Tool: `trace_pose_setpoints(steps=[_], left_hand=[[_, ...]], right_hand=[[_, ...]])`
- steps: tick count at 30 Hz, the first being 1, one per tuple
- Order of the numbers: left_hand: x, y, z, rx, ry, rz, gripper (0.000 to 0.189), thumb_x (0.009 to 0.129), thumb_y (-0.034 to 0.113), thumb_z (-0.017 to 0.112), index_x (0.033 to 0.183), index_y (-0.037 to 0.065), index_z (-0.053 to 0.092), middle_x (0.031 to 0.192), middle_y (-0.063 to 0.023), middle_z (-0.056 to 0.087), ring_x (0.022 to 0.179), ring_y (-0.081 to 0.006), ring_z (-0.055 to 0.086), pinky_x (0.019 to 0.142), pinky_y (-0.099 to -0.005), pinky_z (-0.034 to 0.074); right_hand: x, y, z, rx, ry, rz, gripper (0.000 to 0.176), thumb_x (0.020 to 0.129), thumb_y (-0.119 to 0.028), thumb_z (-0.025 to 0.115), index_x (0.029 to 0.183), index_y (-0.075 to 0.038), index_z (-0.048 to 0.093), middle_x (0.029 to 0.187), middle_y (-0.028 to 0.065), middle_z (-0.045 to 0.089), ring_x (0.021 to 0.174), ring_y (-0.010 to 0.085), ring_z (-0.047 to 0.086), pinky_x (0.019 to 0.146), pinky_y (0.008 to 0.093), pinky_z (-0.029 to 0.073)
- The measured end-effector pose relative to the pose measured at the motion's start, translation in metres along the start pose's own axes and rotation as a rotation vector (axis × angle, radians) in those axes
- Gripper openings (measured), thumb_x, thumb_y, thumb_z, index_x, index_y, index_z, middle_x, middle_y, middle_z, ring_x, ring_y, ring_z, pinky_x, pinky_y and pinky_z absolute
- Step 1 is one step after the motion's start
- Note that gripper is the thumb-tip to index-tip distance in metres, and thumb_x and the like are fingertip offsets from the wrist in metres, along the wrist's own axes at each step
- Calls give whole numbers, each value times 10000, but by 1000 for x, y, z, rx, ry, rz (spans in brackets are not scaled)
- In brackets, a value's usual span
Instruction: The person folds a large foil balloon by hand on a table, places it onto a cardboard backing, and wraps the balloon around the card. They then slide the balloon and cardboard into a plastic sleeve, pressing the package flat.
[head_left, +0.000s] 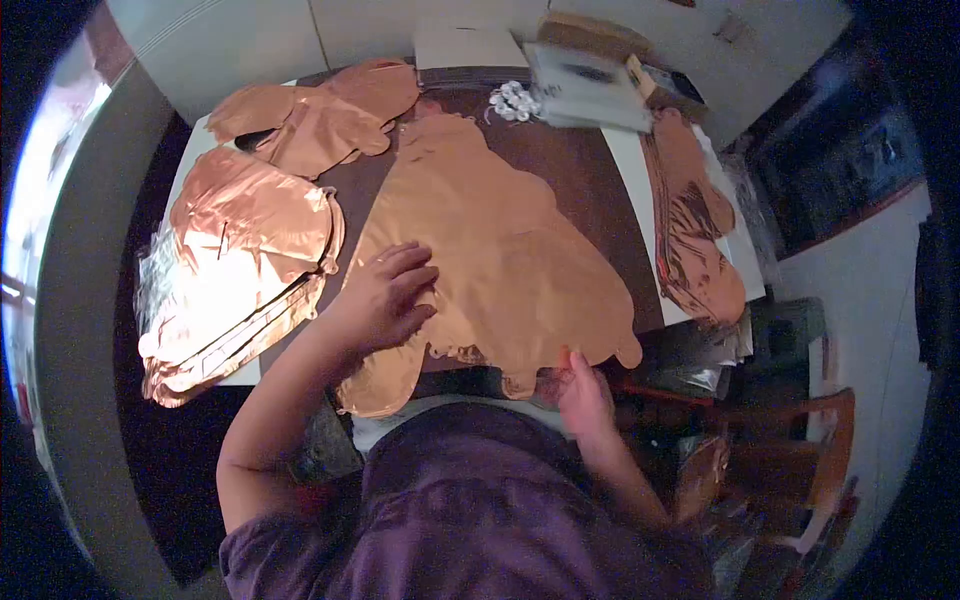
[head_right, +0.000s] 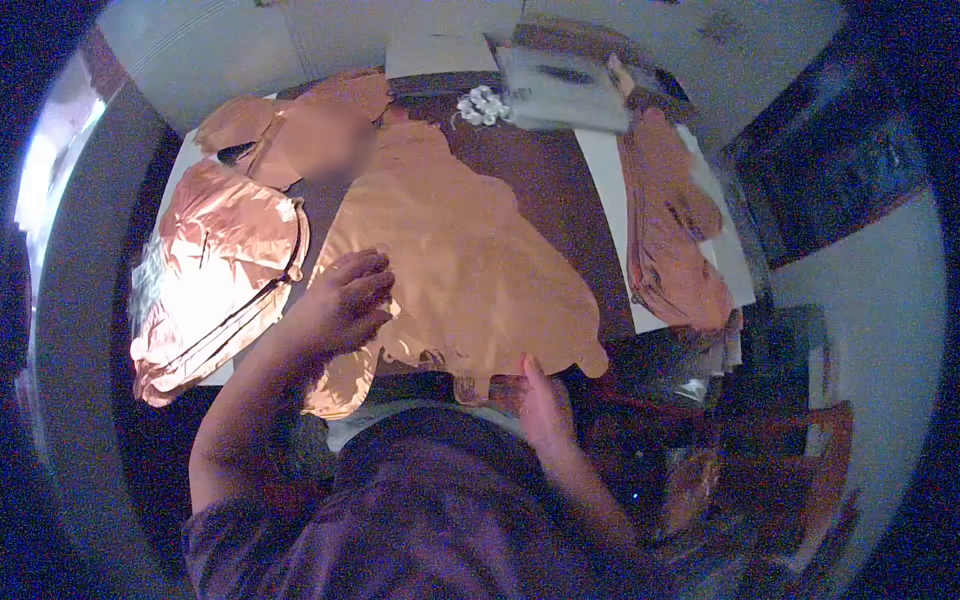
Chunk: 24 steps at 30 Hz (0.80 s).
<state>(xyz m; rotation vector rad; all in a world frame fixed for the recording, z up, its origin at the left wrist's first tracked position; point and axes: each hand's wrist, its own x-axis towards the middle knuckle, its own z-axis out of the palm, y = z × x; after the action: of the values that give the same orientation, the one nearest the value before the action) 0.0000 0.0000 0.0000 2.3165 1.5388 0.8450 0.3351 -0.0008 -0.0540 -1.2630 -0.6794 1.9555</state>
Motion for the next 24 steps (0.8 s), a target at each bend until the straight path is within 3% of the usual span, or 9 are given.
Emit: trace_pose_setpoints(steps=[2, 3, 8, 11, 17, 20, 24], left_hand=[[-6, -2, -10, 0, -10, -12, 439, 747, 181, 730, 1136, 8, 620, 1238, -211, 566, 1223, -411, 514, 1033, -498, 423], [7, 4, 12, -23, 40, 12, 442, 744, 177, 733, 1135, 7, 620, 1236, -211, 567, 1217, -411, 517, 1028, -498, 427], [2, 0, 11, 23, 70, 68, 455, 729, 167, 747, 1135, 9, 619, 1218, -204, 575, 1193, -415, 527, 1007, -495, 444], [5, 0, 15, 9, 82, 48, 450, 736, 179, 746, 1135, 14, 618, 1198, -198, 580, 1191, -424, 526, 1004, -494, 447], [9, 4, 7, 81, 59, 42, 454, 765, 222, 741, 1137, -1, 606, 1177, -202, 577, 1194, -435, 510, 1010, -495, 440], [16, 6, 9, 72, 77, 12, 485, 786, 245, 733, 1174, -8, 589, 1205, -214, 563, 1207, -437, 495, 1025, -501, 423], [25, -3, 20, 121, 67, 58, 515, 811, 268, 713, 1227, 0, 570, 1259, -230, 542, 1229, -443, 477, 1045, -508, 400]], right_hand=[[-6, -1, 26, -56, 121, -38, 352, 955, -347, 615, 1121, -37, 609, 924, 105, 690, 783, 206, 681, 678, 371, 581], [-7, -22, 7, -165, 158, -105, 332, 957, -327, 615, 1105, -30, 614, 900, 95, 684, 762, 198, 680, 647, 349, 571], [-16, -34, 20, -372, 183, -400, 259, 949, -242, 631, 1031, 4, 628, 836, 69, 660, 661, 170, 676, 528, 260, 520], [-10, -42, 15, -282, 213, -332, 242, 943, -223, 643, 964, 17, 643, 816, 69, 661, 582, 154, 655, 509, 247, 511], [-1, -46, 19, -381, 213, -391, 257, 954, -222, 631, 894, 27, 654, 730, 50, 635, 520, 140, 624, 478, 251, 494], [-5, -45, 21, -461, 212, -391, 236, 954, -205, 627, 922, 27, 657, 772, 56, 646, 552, 139, 628, 479, 256, 514], [0, -33, 14, -350, 174, -416, 239, 953, -190, 620, 970, 47, 645, 816, 83, 674, 597, 159, 656, 536, 276, 556]])
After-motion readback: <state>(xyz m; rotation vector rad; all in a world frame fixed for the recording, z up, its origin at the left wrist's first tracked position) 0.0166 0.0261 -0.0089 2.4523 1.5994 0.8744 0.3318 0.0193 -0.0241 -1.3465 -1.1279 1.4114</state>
